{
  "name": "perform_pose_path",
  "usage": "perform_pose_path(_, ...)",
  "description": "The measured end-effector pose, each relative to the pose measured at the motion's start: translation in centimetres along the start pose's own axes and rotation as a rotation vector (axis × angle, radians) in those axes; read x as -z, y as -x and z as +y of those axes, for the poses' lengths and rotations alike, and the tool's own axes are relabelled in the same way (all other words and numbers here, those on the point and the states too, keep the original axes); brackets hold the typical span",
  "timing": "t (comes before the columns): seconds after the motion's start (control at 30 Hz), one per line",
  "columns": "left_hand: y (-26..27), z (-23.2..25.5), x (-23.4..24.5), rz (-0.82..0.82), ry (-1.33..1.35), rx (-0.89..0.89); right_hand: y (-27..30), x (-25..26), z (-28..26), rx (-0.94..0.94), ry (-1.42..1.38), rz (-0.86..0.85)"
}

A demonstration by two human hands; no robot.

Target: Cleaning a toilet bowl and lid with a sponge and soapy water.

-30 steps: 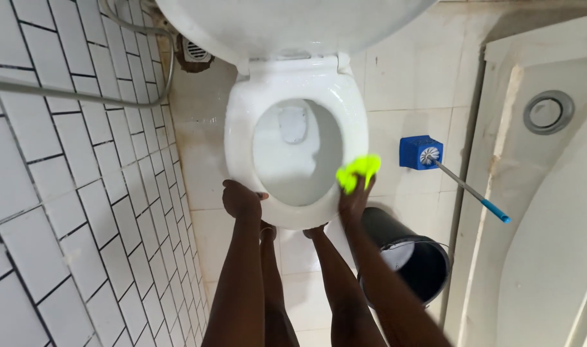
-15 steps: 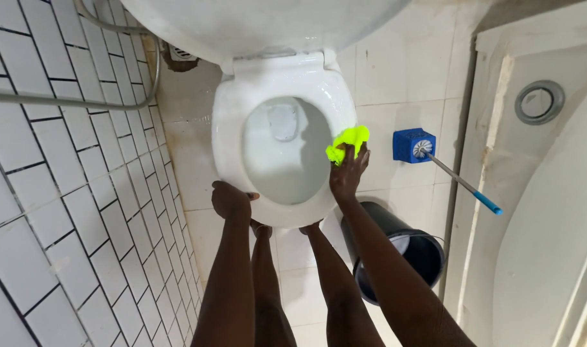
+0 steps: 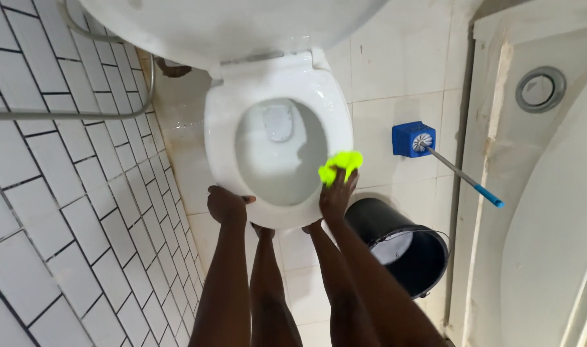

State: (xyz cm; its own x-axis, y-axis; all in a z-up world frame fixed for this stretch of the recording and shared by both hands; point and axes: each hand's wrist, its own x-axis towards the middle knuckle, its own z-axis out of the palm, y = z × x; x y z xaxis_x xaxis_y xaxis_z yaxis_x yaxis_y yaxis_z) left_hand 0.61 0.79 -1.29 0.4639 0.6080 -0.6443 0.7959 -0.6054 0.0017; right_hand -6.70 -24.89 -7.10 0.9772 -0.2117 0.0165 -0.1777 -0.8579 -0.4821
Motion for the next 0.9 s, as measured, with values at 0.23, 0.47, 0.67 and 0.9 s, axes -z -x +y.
perform_pose_path(0.23,0.3,1.1,0.8,-0.041,-0.086,0.039,1.8,3.6,-2.1,-0.119,-0.108,-0.116)
perform_pose_path(0.47,-1.1,-1.1,-1.2,0.01,-0.035,-0.051,2.5,1.5,-1.6,-0.099,-0.036,-0.119)
perform_pose_path(0.67,-0.5,-1.1,-0.6,-0.001,-0.009,-0.03,-3.8,2.3,0.2,0.049,-0.068,-0.064)
perform_pose_path(0.9,-1.3,-1.2,-1.0,0.019,-0.128,-0.049,2.3,5.6,-3.4,-0.291,-0.217,-0.111)
